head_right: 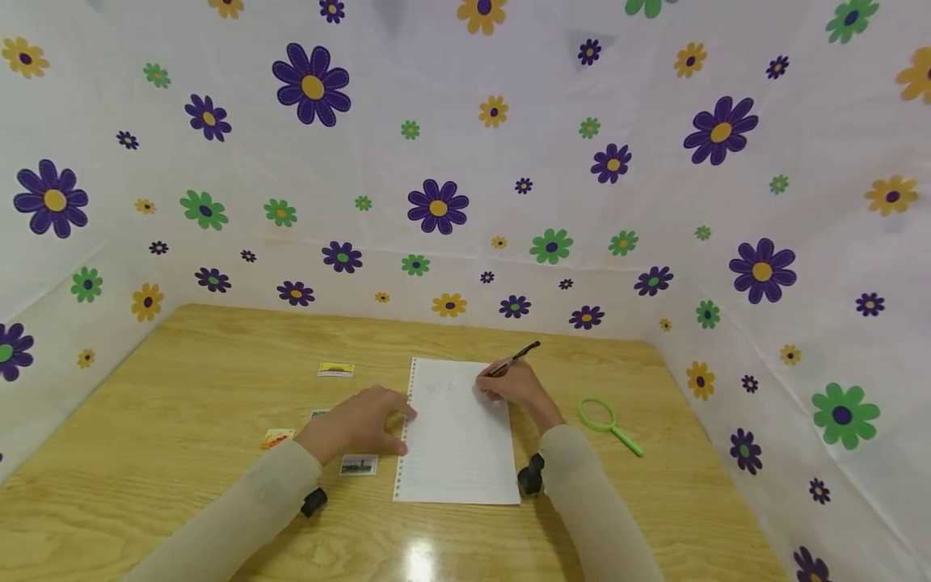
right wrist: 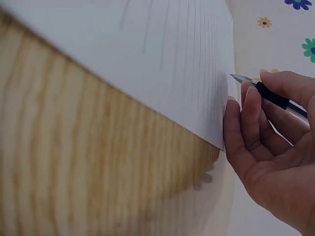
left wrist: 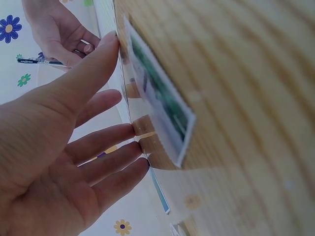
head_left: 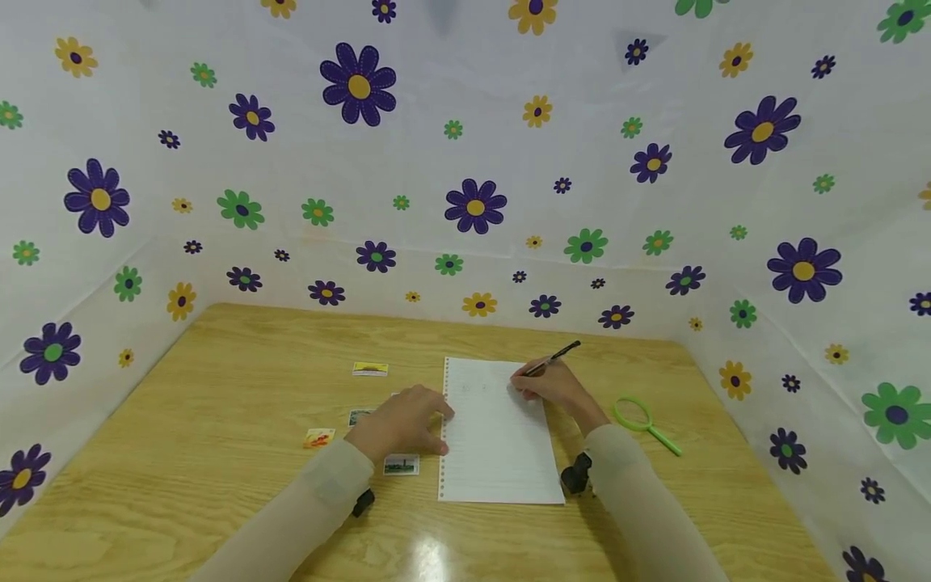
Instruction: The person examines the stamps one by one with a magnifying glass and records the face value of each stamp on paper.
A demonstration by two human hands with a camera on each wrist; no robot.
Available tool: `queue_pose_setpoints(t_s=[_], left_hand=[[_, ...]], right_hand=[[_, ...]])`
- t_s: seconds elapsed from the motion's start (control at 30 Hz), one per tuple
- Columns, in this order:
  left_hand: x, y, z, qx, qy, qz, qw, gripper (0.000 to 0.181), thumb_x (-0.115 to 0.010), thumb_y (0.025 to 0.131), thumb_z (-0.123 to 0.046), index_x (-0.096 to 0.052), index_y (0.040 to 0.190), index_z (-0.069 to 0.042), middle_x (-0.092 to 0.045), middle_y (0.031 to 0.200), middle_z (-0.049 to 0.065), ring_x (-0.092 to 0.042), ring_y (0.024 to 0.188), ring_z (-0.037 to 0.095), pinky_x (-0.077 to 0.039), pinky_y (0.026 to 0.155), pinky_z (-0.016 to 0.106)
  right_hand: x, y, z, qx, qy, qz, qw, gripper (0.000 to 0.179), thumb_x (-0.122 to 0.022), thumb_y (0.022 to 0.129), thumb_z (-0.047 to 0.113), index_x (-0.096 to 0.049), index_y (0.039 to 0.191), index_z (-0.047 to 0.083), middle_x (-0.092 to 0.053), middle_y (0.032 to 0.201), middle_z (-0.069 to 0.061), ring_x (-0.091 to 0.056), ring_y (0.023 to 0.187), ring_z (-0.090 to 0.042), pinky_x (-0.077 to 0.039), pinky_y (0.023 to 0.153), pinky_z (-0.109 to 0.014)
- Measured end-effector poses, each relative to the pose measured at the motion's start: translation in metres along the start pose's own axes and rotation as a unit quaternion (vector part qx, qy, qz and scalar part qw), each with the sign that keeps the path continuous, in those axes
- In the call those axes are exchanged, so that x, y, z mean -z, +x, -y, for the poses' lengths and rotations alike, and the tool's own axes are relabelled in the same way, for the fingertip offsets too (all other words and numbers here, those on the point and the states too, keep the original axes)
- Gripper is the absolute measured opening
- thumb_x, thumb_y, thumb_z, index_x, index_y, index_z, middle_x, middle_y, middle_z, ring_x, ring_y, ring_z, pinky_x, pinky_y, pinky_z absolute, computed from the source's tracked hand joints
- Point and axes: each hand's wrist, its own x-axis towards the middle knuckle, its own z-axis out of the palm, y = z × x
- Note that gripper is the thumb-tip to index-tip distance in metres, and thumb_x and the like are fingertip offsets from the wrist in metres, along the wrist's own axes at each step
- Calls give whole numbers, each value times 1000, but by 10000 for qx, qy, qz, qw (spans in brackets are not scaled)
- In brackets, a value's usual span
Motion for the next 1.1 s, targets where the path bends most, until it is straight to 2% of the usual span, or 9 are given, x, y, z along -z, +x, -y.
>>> queue_pose_setpoints(t_s=[0.83, 1.1], left_hand=[[0, 1, 1, -177, -75, -85, 9998, 51, -89, 81, -31, -74, 126, -12, -68, 137, 6, -56, 135, 32, -47, 114, 51], [1, 0, 1, -114, -87, -65, 9999, 51, -88, 82, -31, -73, 127, -12, -67, 138, 6, -55, 136, 32, -46, 115, 51]], right_hand=[[-3, 2, 1, -149, 21, -190, 9997, 24, -75, 94, 22, -77, 108, 3, -77, 88, -7, -69, 71, -9, -59, 70, -23], [-5, -1, 0, -105, -67, -155, 9998, 22, -76, 93, 21, -78, 105, 3, -77, 86, -6, -68, 72, -9, -57, 71, -24]])
